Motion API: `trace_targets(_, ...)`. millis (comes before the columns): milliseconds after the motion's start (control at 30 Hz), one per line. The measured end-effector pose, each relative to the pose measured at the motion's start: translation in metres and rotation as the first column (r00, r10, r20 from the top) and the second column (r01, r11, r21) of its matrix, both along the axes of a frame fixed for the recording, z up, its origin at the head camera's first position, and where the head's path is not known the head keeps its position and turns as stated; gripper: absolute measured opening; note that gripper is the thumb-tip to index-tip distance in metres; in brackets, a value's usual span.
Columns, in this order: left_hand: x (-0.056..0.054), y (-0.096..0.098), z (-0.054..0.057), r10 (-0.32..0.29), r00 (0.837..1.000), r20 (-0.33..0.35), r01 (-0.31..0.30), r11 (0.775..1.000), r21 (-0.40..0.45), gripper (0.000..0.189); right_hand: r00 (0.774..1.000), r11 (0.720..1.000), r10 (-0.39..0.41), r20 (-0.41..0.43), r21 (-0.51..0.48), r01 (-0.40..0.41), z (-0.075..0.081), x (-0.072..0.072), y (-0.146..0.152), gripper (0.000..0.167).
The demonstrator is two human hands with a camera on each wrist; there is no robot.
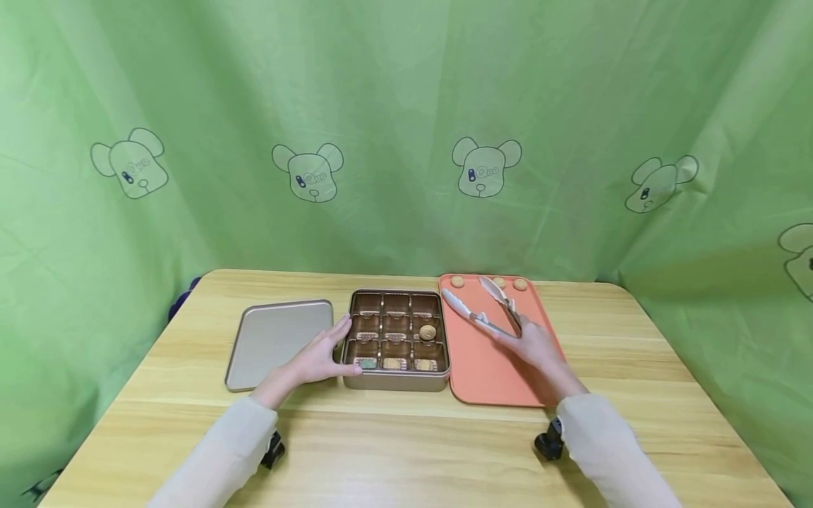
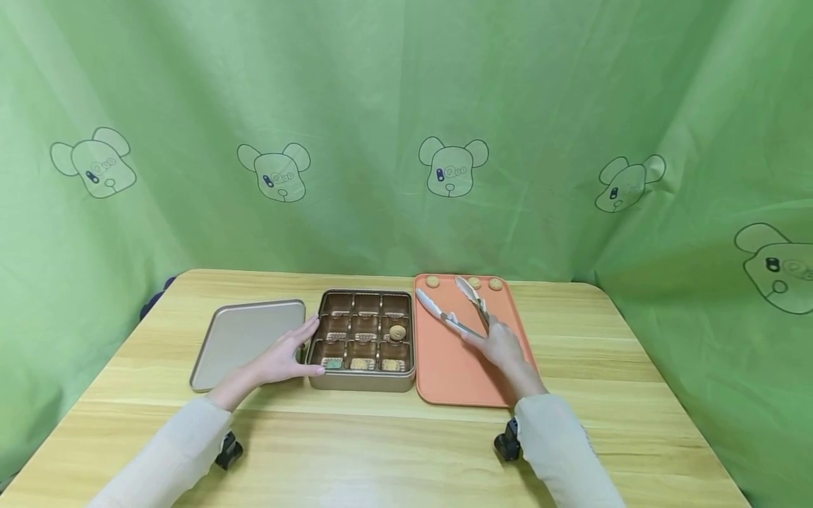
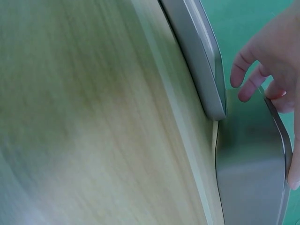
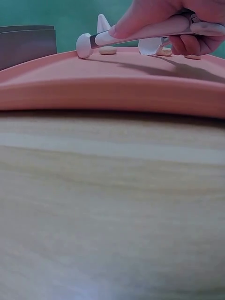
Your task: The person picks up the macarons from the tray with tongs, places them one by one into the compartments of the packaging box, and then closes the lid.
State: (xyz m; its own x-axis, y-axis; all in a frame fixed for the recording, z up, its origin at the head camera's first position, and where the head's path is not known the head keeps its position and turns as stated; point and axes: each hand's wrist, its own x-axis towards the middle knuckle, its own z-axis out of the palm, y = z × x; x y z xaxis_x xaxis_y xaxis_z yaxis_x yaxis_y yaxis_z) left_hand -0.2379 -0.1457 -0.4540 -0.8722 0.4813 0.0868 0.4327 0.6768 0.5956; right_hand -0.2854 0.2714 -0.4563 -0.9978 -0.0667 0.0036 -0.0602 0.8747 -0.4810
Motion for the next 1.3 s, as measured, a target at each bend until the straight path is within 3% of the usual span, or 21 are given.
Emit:
trace_targets(133, 0.000, -0.001, 0.000, 0.003, 1.000, 0.000, -0.003, 1.000, 0.003, 0.100, 1.000, 1.000, -0.009, -0.006, 0.012, 0.009, -0.002, -0.003, -0.002, 0.072)
trace_targets(533, -0.001, 0.000, -0.002, -0.001, 1.000, -0.003, 0.001, 1.000, 0.008, 0.100, 0.994, 1.000, 0.018, -0.107, 0.022, -0.016, -0.011, -0.007, -0.012, 0.051)
trace_targets(767, -0.001, 0.000, -0.002, -0.001, 1.000, -0.002, 0.001, 1.000, 0.023, 0.100, 0.993, 0.999, 0.035, -0.113, 0.024, -0.032, -0.012, -0.008, -0.015, 0.064)
trace_targets(1300, 0.000, 0.000, -0.001, 0.000, 1.000, -0.007, 0.000, 1.000, 0.009, 0.100, 0.984, 0.999, 0.038, -0.176, 0.006, -0.038, -0.014, -0.007, -0.019, 0.057)
